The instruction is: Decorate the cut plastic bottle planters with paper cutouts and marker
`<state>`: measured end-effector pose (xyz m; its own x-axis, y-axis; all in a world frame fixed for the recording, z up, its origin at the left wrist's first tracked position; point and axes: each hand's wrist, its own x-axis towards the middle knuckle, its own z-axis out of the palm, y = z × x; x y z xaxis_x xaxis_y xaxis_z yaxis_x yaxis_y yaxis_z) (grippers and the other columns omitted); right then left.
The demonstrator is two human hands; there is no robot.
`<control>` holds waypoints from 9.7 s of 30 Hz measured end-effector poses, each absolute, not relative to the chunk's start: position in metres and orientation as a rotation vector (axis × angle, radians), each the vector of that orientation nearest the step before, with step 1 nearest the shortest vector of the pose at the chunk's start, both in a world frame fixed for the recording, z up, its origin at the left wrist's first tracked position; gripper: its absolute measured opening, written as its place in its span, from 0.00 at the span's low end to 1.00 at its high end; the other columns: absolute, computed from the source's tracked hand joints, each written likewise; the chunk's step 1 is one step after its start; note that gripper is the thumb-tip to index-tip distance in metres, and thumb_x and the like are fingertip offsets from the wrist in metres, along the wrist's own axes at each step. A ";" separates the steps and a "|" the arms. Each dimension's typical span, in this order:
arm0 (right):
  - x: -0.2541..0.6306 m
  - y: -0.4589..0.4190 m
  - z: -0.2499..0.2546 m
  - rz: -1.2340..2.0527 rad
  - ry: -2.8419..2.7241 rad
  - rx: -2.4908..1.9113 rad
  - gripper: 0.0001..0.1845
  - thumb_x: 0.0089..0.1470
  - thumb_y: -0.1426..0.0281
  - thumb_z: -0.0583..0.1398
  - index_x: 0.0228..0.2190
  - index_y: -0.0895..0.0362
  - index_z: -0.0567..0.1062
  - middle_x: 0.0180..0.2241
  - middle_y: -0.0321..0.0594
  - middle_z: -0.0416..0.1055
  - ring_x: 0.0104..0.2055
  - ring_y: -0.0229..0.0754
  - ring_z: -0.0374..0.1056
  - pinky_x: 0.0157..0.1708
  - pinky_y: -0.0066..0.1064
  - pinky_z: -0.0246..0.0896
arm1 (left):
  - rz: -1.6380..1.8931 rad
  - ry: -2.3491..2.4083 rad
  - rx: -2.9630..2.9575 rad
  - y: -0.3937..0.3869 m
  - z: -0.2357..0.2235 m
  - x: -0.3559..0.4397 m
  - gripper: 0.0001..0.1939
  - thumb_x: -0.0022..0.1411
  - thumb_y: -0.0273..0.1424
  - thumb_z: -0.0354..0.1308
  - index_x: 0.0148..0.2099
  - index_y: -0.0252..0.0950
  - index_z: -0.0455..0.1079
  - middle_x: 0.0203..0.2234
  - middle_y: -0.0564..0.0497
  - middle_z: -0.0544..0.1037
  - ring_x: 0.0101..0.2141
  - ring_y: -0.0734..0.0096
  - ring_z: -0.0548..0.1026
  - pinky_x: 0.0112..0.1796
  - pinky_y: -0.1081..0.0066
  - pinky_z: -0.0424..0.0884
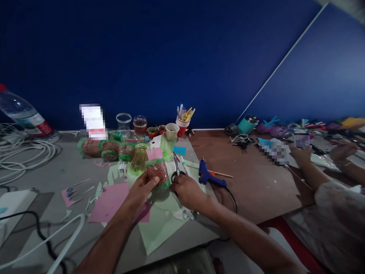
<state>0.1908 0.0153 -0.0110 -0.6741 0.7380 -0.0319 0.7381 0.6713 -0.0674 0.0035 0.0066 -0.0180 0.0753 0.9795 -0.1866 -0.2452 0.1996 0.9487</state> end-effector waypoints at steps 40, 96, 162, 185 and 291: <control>0.187 0.049 0.004 -2.349 2.800 1.780 0.14 0.46 0.72 0.57 0.38 0.58 0.68 0.26 0.32 0.65 0.23 0.30 0.60 0.23 0.23 0.56 | 1.100 1.124 0.949 0.005 -0.014 0.014 0.24 0.45 0.39 0.66 0.44 0.32 0.71 0.41 0.43 0.78 0.45 0.55 0.72 0.46 0.63 0.65; 0.197 0.040 0.006 -1.099 3.370 1.610 0.12 0.55 0.75 0.53 0.43 0.56 0.61 0.32 0.39 0.68 0.33 0.38 0.68 0.35 0.29 0.61 | 1.027 1.089 1.086 0.002 -0.007 0.017 0.16 0.47 0.39 0.65 0.28 0.35 0.63 0.24 0.54 0.69 0.29 0.71 0.67 0.32 0.72 0.63; 0.199 0.048 0.005 -1.131 3.561 2.289 0.14 0.52 0.71 0.56 0.18 0.56 0.59 0.23 0.33 0.59 0.27 0.35 0.59 0.29 0.28 0.56 | 1.112 1.016 0.891 0.003 -0.015 0.007 0.24 0.49 0.38 0.65 0.48 0.36 0.71 0.44 0.45 0.77 0.49 0.58 0.71 0.49 0.65 0.64; 0.225 0.076 0.002 -0.504 2.699 2.514 0.22 0.60 0.62 0.46 0.25 0.59 0.72 0.26 0.40 0.72 0.29 0.37 0.67 0.29 0.25 0.57 | 1.126 0.998 0.967 0.000 -0.009 0.000 0.14 0.49 0.39 0.64 0.35 0.36 0.71 0.31 0.50 0.76 0.37 0.63 0.74 0.40 0.67 0.67; 0.232 0.033 0.038 -1.822 3.346 0.237 0.11 0.55 0.66 0.56 0.29 0.59 0.75 0.23 0.42 0.73 0.26 0.38 0.68 0.29 0.29 0.61 | 0.905 1.026 2.045 -0.038 -0.015 0.018 0.13 0.67 0.32 0.40 0.35 0.37 0.65 0.17 0.54 0.69 0.19 0.74 0.67 0.24 0.73 0.62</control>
